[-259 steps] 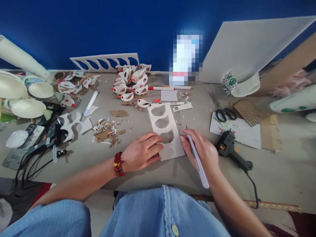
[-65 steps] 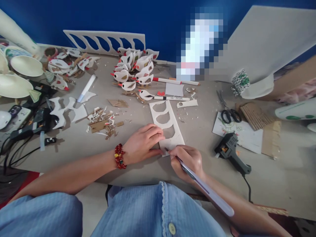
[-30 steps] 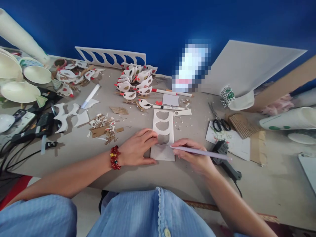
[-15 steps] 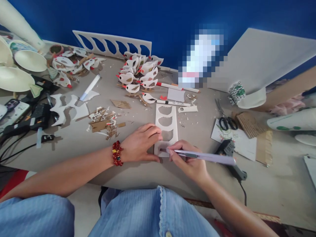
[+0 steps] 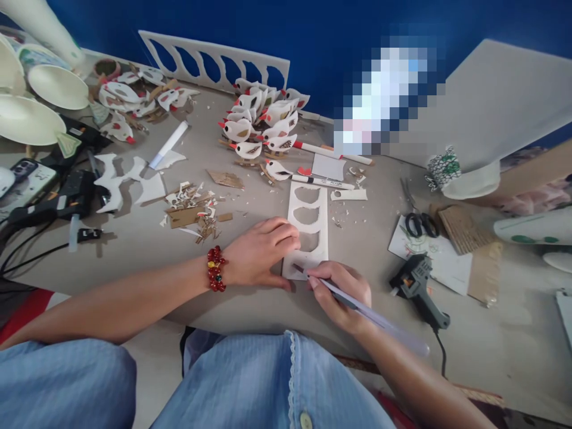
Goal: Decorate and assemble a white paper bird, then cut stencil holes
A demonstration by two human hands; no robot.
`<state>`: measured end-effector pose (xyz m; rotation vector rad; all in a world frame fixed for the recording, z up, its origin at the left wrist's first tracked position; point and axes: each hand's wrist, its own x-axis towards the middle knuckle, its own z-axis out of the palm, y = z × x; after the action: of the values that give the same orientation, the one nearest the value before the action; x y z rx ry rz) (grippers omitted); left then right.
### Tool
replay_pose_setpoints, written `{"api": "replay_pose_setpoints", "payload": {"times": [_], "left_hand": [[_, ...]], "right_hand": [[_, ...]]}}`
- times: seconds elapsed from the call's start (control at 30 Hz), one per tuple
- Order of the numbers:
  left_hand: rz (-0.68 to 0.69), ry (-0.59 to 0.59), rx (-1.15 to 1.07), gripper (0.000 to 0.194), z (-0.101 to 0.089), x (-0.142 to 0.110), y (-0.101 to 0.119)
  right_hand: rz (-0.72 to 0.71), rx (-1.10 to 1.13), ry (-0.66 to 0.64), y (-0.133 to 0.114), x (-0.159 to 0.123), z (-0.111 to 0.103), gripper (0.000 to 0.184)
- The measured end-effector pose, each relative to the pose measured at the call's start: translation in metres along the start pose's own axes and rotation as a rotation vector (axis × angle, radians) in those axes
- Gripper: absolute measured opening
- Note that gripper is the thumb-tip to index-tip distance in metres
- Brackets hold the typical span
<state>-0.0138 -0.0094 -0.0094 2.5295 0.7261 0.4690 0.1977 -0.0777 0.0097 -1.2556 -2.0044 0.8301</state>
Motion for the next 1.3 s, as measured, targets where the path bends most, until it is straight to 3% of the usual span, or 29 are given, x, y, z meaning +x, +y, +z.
{"api": "replay_pose_setpoints", "payload": {"times": [0.77, 1.0, 1.13, 1.3], "left_hand": [[0.025, 0.006, 0.040, 0.056, 0.002, 0.000, 0.001], [0.031, 0.012, 0.017, 0.054, 0.002, 0.001, 0.002], [0.030, 0.010, 0.024, 0.051, 0.000, 0.002, 0.005], [0.012, 0.008, 0.052, 0.046, -0.002, 0.003, 0.011]], "right_hand": [[-0.041, 0.033, 0.020, 0.000, 0.000, 0.000, 0.012], [-0.126, 0.025, 0.006, 0.004, 0.000, 0.001, 0.011], [-0.167, -0.062, -0.074, 0.002, 0.001, -0.003, 0.012], [-0.055, -0.116, -0.165, -0.005, 0.004, -0.011, 0.014]]}}
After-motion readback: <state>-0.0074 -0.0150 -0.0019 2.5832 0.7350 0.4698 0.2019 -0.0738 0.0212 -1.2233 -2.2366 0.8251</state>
